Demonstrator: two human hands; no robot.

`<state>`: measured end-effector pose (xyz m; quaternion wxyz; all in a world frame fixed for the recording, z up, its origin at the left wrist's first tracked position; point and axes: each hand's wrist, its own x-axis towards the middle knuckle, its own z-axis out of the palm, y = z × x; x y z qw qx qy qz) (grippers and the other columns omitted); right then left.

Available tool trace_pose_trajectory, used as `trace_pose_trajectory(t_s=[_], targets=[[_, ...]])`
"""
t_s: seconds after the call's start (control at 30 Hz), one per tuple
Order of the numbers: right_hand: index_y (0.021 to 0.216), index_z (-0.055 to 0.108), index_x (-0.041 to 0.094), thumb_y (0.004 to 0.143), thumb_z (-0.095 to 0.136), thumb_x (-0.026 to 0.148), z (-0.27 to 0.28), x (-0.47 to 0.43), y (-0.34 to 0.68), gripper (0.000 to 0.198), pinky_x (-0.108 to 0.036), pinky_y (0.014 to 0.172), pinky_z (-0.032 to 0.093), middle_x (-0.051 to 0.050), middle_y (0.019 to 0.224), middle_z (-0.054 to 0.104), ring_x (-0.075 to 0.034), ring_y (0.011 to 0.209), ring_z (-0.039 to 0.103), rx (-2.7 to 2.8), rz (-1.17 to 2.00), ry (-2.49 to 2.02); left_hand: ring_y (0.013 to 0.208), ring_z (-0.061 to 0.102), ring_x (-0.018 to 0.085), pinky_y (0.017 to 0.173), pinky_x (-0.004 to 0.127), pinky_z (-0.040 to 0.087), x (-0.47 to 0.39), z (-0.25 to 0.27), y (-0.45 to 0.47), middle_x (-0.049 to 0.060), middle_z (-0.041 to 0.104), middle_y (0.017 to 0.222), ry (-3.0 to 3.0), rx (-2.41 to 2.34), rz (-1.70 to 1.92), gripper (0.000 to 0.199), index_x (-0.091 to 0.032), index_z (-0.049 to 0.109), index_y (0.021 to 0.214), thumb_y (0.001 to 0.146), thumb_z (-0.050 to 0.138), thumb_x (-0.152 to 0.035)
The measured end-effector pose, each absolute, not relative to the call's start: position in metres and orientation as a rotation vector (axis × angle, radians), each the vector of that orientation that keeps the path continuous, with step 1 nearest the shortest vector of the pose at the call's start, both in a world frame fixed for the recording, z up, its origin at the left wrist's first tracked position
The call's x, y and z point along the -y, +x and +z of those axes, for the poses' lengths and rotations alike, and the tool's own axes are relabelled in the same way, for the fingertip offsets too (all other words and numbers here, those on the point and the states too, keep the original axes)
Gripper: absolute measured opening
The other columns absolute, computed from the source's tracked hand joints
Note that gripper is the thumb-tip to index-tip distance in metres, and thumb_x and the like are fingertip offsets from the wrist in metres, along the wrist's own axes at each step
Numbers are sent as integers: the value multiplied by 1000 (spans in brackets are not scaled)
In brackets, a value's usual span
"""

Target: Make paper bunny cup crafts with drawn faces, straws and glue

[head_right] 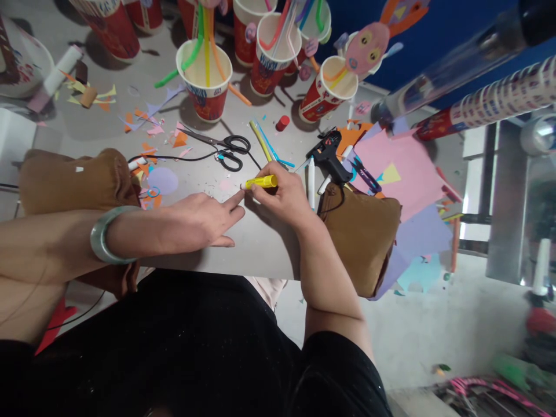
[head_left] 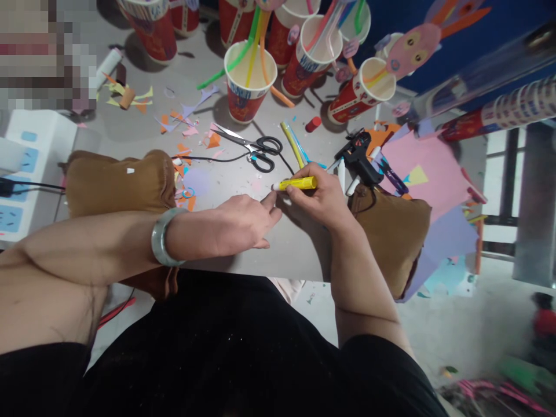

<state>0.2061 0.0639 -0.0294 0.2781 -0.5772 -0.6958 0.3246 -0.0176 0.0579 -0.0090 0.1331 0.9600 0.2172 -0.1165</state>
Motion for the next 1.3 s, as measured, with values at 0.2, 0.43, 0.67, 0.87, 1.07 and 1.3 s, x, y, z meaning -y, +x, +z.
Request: trace_pose_trajectory(t_s=[0.2,0.43,0.67,0.87,1.07,1.3], targets=[[85,56,25,83,69,34,-28,-64,210,16,-29,57,40,5,65,58,-13,57,51,1826,907,-1531,82,73,28,60,37,49,-56,-20,-19,30,43,161,2861,-613,-318,76,-11,46,152,99,52,-65],[83,56,24,79,68,30,-28,-64,210,14,-29,58,42,4,69,62,-13,59,53,1843,864,-1532,83,73,27,61,36,49,-56,-19,-18,28,43,162,2811,-636,-356,75,-13,48,151,97,56,-65],[86,56,26,83,72,34,-34,-65,213,19,-29,54,46,5,65,64,-14,56,59,1760,911,-1533,83,73,26,60,34,49,-58,-7,-13,26,44,162,2757,-676,-424,69,-15,54,146,95,62,-61],[86,54,27,84,73,34,-37,-66,214,20,-29,49,46,7,60,61,-14,49,59,1670,988,-1540,80,74,25,58,33,47,-50,7,-13,30,54,152,2847,-680,-350,66,-11,55,144,99,59,-58],[84,56,25,80,71,30,-29,-63,211,16,-28,55,43,6,65,59,-13,56,54,1771,907,-1567,74,71,20,58,32,44,-42,14,-17,31,51,154,2946,-696,-213,56,-9,58,141,104,50,-51],[82,55,24,77,69,27,-25,-62,209,15,-29,60,41,4,70,60,-13,62,52,1843,865,-1576,88,71,23,71,33,49,-53,-5,-15,29,48,157,2833,-686,-311,62,-10,53,147,103,52,-53]])
